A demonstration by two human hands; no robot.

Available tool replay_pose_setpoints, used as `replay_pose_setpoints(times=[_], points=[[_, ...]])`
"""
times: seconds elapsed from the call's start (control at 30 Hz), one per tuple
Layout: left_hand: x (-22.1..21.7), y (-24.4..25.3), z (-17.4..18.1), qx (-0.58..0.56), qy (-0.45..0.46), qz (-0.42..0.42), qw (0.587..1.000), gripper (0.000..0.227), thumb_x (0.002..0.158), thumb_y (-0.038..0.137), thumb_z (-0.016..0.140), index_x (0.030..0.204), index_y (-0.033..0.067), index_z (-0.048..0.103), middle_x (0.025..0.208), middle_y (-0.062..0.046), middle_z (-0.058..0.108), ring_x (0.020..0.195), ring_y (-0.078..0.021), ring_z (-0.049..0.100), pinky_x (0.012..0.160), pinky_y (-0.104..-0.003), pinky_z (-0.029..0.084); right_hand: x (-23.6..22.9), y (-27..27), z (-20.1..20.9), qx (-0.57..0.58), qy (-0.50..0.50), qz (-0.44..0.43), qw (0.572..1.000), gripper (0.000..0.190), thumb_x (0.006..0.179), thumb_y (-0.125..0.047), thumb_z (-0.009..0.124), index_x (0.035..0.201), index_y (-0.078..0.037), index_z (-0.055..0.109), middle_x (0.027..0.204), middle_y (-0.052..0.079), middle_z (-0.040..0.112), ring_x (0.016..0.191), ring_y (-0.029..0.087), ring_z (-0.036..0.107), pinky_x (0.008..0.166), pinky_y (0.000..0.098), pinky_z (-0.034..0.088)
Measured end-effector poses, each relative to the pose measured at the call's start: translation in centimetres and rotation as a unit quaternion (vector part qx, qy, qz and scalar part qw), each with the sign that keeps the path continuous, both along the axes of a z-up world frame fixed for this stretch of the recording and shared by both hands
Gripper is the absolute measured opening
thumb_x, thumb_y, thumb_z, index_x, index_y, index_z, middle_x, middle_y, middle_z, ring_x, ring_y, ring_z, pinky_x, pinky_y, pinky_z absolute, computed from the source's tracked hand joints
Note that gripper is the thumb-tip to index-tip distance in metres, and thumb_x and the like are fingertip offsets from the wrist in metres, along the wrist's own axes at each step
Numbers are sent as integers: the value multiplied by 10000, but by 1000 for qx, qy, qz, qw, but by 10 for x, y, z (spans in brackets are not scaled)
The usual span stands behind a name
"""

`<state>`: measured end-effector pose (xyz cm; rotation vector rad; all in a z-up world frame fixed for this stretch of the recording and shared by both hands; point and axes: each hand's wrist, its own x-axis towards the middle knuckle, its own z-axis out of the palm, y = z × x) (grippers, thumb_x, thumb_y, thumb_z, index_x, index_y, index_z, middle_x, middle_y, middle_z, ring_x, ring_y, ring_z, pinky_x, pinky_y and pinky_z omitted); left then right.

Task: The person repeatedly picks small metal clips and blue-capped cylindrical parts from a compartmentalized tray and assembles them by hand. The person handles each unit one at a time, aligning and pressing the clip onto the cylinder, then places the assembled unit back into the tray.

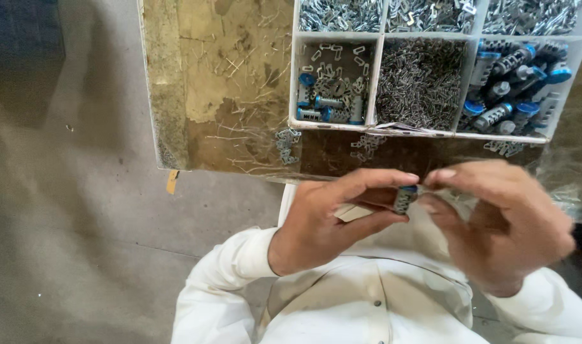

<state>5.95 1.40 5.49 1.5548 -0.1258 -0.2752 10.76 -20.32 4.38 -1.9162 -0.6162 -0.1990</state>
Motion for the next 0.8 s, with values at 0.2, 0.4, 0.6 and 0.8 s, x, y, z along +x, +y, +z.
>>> replay_pose_setpoints(times=[0.2, 0.4, 0.6, 0.8], points=[[71, 25, 12, 189, -234, 28, 953, 412, 941, 195, 844, 1301, 172, 644, 1297, -9, 705, 1196, -179, 715, 1117, -342, 541, 58, 1, 47, -420, -140, 5, 897, 347, 866, -117, 881, 1167, 18, 774, 1423, 241, 565, 1324, 379, 543, 1061, 437, 501], [123, 14, 23, 189, -204, -18, 960, 359, 879, 48, 795, 1193, 140, 648, 1204, 4, 719, 1028, -139, 754, 1270, -518, 226, 67, 28, 40, -368, -94, -25, 925, 242, 830, -19, 910, 1045, -2, 801, 1487, 195, 577, 1460, 392, 480, 1216, 477, 430], [128, 12, 7, 210, -231, -33, 950, 402, 823, 71, 840, 1171, 139, 651, 1157, 24, 734, 1322, -222, 601, 1281, -528, 160, 55, 8, 21, -271, -6, -67, 960, 213, 877, 61, 896, 1042, 43, 762, 1474, 234, 558, 1446, 359, 535, 1181, 415, 453], [123, 17, 5, 214, -197, -48, 955, 413, 837, 107, 856, 1191, 165, 652, 1127, 46, 749, 1384, -190, 554, 1331, -518, 161, 50, 5, 14, -177, 104, -89, 975, 217, 930, 27, 847, 1104, -10, 723, 1532, 220, 536, 1335, 263, 578, 1068, 306, 478]])
